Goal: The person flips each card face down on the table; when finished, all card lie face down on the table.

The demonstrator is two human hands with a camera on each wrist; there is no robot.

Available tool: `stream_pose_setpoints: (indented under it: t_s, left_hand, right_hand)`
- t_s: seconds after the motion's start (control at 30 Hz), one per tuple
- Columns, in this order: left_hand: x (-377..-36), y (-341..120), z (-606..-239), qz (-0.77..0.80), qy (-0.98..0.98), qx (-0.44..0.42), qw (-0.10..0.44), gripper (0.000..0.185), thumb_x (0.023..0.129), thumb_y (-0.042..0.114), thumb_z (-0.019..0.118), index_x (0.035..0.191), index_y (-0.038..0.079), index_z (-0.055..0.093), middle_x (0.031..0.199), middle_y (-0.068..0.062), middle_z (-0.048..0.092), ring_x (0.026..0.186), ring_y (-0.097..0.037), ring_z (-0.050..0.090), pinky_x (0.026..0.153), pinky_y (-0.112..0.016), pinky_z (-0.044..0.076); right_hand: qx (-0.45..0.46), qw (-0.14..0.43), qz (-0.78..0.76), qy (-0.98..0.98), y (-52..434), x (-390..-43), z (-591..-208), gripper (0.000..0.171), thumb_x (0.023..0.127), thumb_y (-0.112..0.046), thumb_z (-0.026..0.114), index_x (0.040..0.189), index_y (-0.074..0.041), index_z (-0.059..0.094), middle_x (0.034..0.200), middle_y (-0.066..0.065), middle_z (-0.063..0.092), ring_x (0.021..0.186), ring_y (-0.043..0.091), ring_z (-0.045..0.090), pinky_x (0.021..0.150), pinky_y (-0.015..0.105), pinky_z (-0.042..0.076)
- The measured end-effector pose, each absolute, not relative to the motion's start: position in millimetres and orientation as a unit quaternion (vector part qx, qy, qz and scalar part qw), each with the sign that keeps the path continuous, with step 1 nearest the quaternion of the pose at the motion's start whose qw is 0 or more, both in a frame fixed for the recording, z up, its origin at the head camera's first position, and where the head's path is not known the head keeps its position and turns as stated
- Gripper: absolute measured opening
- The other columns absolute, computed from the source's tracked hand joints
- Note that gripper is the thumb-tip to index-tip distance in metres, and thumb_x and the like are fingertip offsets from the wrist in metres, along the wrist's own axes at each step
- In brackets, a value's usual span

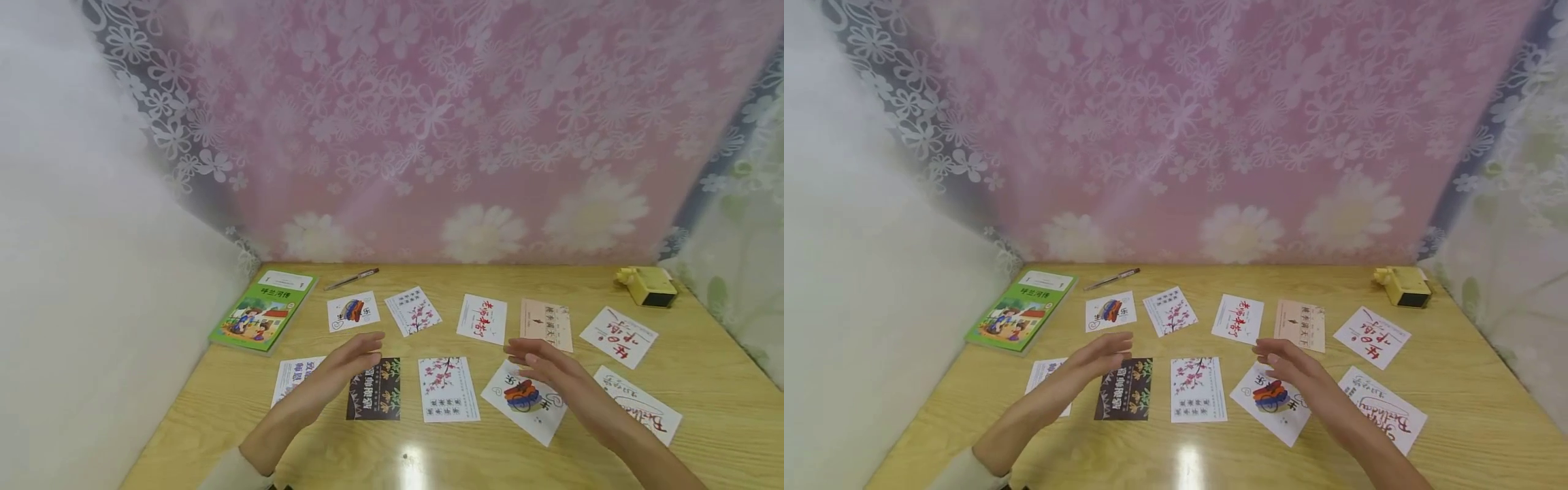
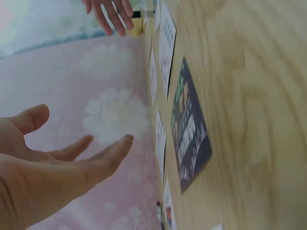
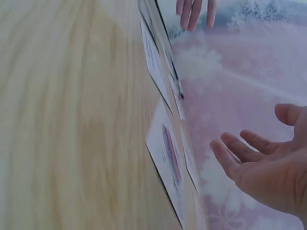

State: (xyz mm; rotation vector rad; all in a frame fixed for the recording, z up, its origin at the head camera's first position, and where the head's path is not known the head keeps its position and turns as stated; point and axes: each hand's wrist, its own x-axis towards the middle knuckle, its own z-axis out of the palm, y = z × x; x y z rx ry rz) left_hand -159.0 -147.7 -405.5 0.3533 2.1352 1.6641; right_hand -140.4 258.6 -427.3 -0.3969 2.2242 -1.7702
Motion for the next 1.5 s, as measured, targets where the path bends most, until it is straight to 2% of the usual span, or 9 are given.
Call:
stream_pose_setpoints:
  t_s: [0.23, 0.47, 0.6, 0.8, 1.0, 1.17, 1.33, 1.4, 1.5]
  left_hand:
    - [-157, -119, -414, 0.634, 0.727, 0.090, 0.250, 0.068, 0.104, 0.046, 0.056, 0.161, 0.014, 0.036, 0.163, -0.017, 0.038, 0.146, -0.043, 0.041, 0.122, -0.071, 0.014]
    - [-150, -97, -425, 0.681, 0.684, 0.063, 0.255, 0.071, 0.106, 0.034, 0.053, 0.162, 0.000, 0.025, 0.162, -0.028, 0.033, 0.148, -0.045, 0.036, 0.126, -0.058, 0.023]
    - [-148, -89, -428, 0.686, 0.681, 0.026, 0.253, 0.074, 0.106, 0.033, 0.052, 0.161, -0.005, 0.021, 0.160, -0.031, 0.035, 0.146, -0.048, 0.037, 0.125, -0.061, 0.023]
    - [-146, -76, -426, 0.706, 0.666, -0.002, 0.240, 0.077, 0.102, 0.032, 0.053, 0.156, -0.014, 0.022, 0.153, -0.039, 0.036, 0.141, -0.052, 0.041, 0.121, -0.060, 0.032]
    - [-144, -66, -433, 0.741, 0.636, -0.030, 0.216, 0.059, 0.100, 0.022, 0.052, 0.144, -0.015, 0.037, 0.149, -0.040, 0.038, 0.138, -0.052, 0.042, 0.119, -0.057, 0.038]
    - [-144, -64, -441, 0.762, 0.618, -0.057, 0.185, 0.042, 0.098, 0.017, 0.052, 0.128, -0.011, 0.048, 0.137, -0.034, 0.047, 0.125, -0.043, 0.050, 0.113, -0.054, 0.044]
    - [-145, -66, -441, 0.769, 0.614, -0.050, 0.169, 0.026, 0.099, 0.018, 0.053, 0.112, -0.002, 0.062, 0.116, -0.018, 0.059, 0.108, -0.028, 0.054, 0.106, -0.050, 0.047]
    - [-146, -66, -439, 0.769, 0.615, -0.040, 0.168, 0.022, 0.100, 0.019, 0.053, 0.108, 0.002, 0.062, 0.116, -0.016, 0.059, 0.109, -0.027, 0.053, 0.106, -0.050, 0.046]
    - [-147, -65, -437, 0.766, 0.620, -0.029, 0.166, 0.028, 0.102, 0.021, 0.052, 0.115, -0.001, 0.063, 0.120, -0.017, 0.059, 0.112, -0.028, 0.053, 0.107, -0.050, 0.045]
  right_hand:
    - [-0.143, 0.217, -0.677, 0.688, 239, -143, -429, 0.050, 0.115, -0.033, 0.036, 0.158, -0.007, 0.037, 0.151, -0.005, 0.055, 0.136, 0.013, 0.055, 0.107, 0.027, 0.049]
    - [-0.112, 0.265, -0.694, 0.660, 221, -149, -434, 0.065, 0.115, -0.036, 0.037, 0.162, 0.003, 0.018, 0.165, 0.027, 0.027, 0.149, 0.037, 0.039, 0.114, 0.032, 0.045]
    - [-0.114, 0.272, -0.707, 0.643, 214, -154, -436, 0.068, 0.115, -0.037, 0.034, 0.161, 0.008, 0.013, 0.165, 0.035, 0.020, 0.151, 0.047, 0.029, 0.119, 0.040, 0.041]
    - [-0.104, 0.277, -0.716, 0.633, 206, -156, -439, 0.070, 0.114, -0.036, 0.035, 0.161, 0.010, 0.011, 0.164, 0.038, 0.017, 0.152, 0.051, 0.024, 0.123, 0.047, 0.035]
    - [-0.087, 0.262, -0.731, 0.624, 201, -153, -443, 0.069, 0.114, -0.035, 0.037, 0.159, 0.012, 0.014, 0.163, 0.039, 0.017, 0.151, 0.052, 0.025, 0.123, 0.048, 0.034]
    - [-0.054, 0.250, -0.757, 0.602, 195, -149, -445, 0.068, 0.113, -0.036, 0.039, 0.159, 0.011, 0.020, 0.163, 0.039, 0.020, 0.149, 0.048, 0.033, 0.119, 0.042, 0.041]
    - [-0.051, 0.234, -0.751, 0.615, 188, -149, -444, 0.065, 0.113, -0.036, 0.040, 0.157, 0.011, 0.028, 0.161, 0.033, 0.032, 0.144, 0.039, 0.044, 0.114, 0.039, 0.042]
    - [-0.053, 0.224, -0.740, 0.632, 184, -149, -442, 0.063, 0.113, -0.035, 0.041, 0.156, 0.010, 0.033, 0.159, 0.028, 0.039, 0.140, 0.035, 0.048, 0.112, 0.039, 0.041]
    - [-0.045, 0.208, -0.728, 0.651, 180, -149, -439, 0.059, 0.112, -0.035, 0.042, 0.153, 0.008, 0.041, 0.149, 0.018, 0.054, 0.134, 0.029, 0.052, 0.110, 0.040, 0.038]
